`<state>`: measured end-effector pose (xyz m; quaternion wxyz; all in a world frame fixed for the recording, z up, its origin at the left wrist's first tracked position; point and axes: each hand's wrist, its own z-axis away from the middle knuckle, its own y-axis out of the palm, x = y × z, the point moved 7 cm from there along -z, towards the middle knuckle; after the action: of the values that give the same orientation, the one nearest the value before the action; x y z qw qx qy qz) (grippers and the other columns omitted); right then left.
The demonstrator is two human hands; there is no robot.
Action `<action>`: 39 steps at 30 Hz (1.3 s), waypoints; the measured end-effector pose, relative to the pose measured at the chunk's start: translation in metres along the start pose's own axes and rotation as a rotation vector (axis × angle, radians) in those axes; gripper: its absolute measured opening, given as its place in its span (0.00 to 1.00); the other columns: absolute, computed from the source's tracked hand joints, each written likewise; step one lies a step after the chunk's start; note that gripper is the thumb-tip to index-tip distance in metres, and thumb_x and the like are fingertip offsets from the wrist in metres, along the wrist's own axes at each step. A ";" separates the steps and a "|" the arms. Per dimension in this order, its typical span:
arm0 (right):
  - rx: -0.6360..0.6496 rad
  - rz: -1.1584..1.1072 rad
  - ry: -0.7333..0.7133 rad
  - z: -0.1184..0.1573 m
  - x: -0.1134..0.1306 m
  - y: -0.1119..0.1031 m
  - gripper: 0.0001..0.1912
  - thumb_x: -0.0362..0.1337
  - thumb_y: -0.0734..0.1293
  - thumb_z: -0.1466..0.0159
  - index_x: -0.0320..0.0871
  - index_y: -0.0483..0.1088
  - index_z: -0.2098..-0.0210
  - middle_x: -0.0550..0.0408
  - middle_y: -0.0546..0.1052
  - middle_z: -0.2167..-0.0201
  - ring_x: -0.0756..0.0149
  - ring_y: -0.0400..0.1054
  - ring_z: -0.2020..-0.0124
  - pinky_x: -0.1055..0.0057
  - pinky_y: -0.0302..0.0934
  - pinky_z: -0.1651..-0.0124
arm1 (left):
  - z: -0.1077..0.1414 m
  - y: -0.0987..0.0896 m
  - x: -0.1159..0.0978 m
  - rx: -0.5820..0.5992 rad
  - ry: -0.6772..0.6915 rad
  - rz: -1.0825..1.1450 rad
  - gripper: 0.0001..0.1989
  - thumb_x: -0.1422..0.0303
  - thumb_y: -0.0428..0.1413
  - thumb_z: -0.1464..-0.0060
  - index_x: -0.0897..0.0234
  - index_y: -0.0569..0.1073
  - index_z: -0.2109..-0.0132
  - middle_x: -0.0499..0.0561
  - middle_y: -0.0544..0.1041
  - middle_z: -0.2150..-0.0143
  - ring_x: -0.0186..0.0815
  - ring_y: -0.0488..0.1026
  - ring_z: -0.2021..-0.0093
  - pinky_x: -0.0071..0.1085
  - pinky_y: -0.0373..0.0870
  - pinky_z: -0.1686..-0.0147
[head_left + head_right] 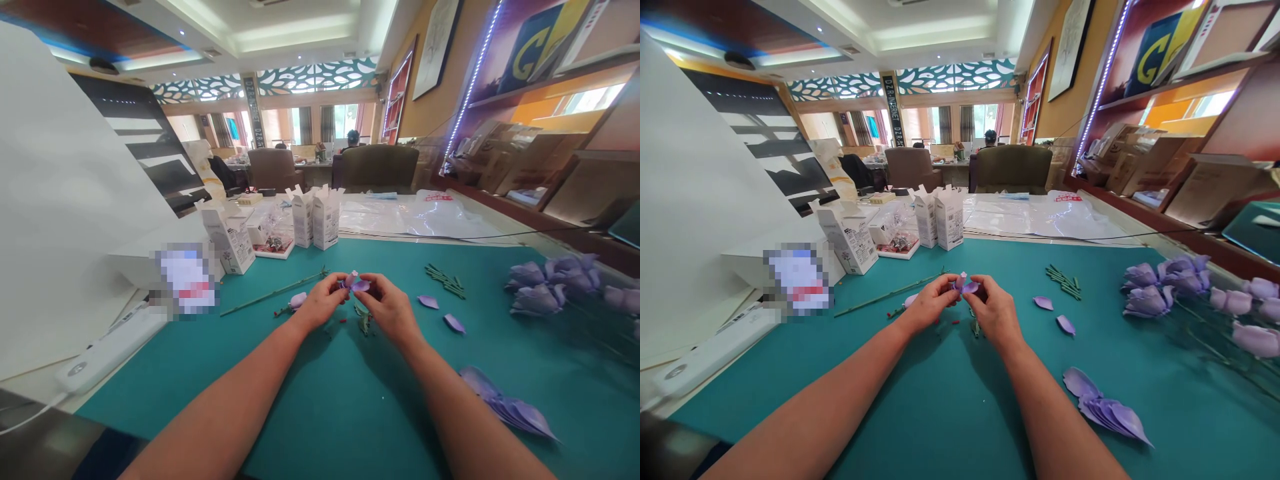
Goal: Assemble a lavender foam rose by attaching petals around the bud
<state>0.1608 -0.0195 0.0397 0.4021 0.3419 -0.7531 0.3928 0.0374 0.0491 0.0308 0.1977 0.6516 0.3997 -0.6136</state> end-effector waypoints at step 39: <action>0.088 1.150 0.476 -0.007 -0.085 -0.101 0.17 0.32 0.55 0.37 0.42 0.73 0.56 0.40 0.75 0.55 0.50 0.69 0.54 0.59 0.62 0.59 | 0.005 0.005 0.001 0.033 -0.129 0.228 0.20 0.60 0.57 0.49 0.64 0.70 0.50 0.51 0.75 0.64 0.28 0.67 0.70 0.26 0.63 0.67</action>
<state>0.2844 -0.0422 0.0002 0.2687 -0.1988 -0.6895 0.6426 0.0379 0.0433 0.0275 0.2809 0.6550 0.2993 -0.6344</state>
